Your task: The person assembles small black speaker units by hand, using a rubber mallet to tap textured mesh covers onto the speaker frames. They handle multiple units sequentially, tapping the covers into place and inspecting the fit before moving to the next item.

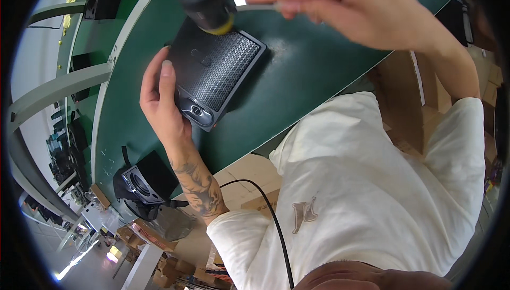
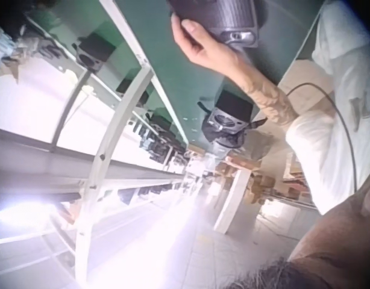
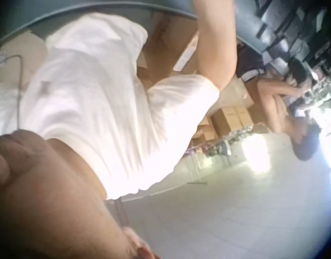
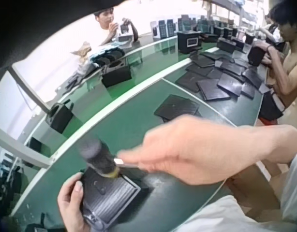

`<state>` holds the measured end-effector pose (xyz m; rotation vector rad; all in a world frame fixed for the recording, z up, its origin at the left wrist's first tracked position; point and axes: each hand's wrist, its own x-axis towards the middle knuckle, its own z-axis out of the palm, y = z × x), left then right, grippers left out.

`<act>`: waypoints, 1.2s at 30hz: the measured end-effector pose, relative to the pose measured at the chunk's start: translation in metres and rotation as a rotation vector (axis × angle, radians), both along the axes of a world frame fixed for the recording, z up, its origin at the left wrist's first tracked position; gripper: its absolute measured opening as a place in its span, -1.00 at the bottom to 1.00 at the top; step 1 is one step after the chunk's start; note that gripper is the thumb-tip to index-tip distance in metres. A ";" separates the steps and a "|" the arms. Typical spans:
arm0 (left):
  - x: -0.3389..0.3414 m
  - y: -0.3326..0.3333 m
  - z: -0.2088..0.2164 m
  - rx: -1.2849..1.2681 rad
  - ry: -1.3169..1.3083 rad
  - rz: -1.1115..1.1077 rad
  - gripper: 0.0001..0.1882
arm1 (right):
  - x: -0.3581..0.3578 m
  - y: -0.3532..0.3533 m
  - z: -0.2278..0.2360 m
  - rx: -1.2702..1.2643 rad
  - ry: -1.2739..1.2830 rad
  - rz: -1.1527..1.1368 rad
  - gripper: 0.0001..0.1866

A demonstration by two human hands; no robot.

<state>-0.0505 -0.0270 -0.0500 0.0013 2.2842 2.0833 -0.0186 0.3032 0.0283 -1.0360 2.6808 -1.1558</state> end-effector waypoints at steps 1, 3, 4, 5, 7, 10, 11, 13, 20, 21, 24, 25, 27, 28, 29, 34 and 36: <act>-0.001 -0.001 -0.001 -0.014 0.005 -0.007 -0.68 | 0.002 0.000 -0.006 0.008 -0.004 0.001 -0.52; -0.003 -0.005 -0.005 -0.049 0.015 -0.022 -0.67 | 0.005 -0.001 -0.020 0.018 -0.010 0.015 -0.51; -0.003 -0.005 -0.005 -0.050 0.012 -0.017 -0.68 | 0.006 -0.001 -0.015 0.043 -0.033 0.005 -0.51; -0.002 -0.007 -0.006 -0.028 0.011 -0.015 -0.68 | 0.009 -0.003 -0.009 0.066 -0.008 0.005 -0.51; -0.001 -0.007 -0.006 0.018 0.008 -0.011 -0.69 | 0.017 -0.006 0.005 0.105 0.089 0.006 -0.51; 0.000 -0.006 -0.004 -0.006 0.009 -0.006 -0.67 | 0.026 -0.001 0.001 -0.025 0.124 0.008 -0.51; -0.001 -0.007 -0.003 -0.005 -0.001 -0.010 -0.67 | 0.028 -0.003 0.001 -0.057 0.066 -0.009 -0.51; 0.001 -0.008 -0.004 -0.002 -0.003 -0.006 -0.66 | 0.035 -0.009 0.012 -0.078 -0.087 -0.053 -0.52; -0.003 -0.006 -0.005 0.001 0.018 -0.016 -0.64 | 0.041 -0.006 -0.013 0.006 -0.108 -0.082 -0.51; -0.002 -0.007 -0.006 0.007 0.021 -0.017 -0.64 | 0.038 -0.005 -0.015 -0.065 -0.030 -0.053 -0.53; -0.002 -0.010 -0.006 0.034 0.017 -0.034 -0.66 | 0.030 -0.005 -0.015 -0.185 0.084 -0.012 -0.58; -0.003 -0.010 -0.007 0.036 0.023 -0.045 -0.67 | 0.032 -0.006 -0.001 -0.155 0.051 -0.037 -0.59; -0.004 -0.011 -0.008 0.026 0.041 -0.061 -0.68 | 0.037 -0.017 0.007 -0.138 0.019 -0.059 -0.62; -0.002 -0.009 -0.007 0.043 0.027 -0.042 -0.69 | 0.039 -0.024 0.008 -0.146 0.016 -0.058 -0.63; 0.000 -0.010 -0.006 0.050 0.011 -0.044 -0.69 | 0.038 -0.027 0.009 -0.147 0.021 -0.039 -0.61; -0.001 -0.012 -0.007 0.095 0.048 -0.102 -0.68 | 0.037 -0.048 -0.006 -0.009 0.057 0.082 -0.45; -0.007 -0.014 -0.011 0.075 0.010 -0.081 -0.69 | 0.041 -0.053 -0.016 0.110 0.081 0.075 -0.41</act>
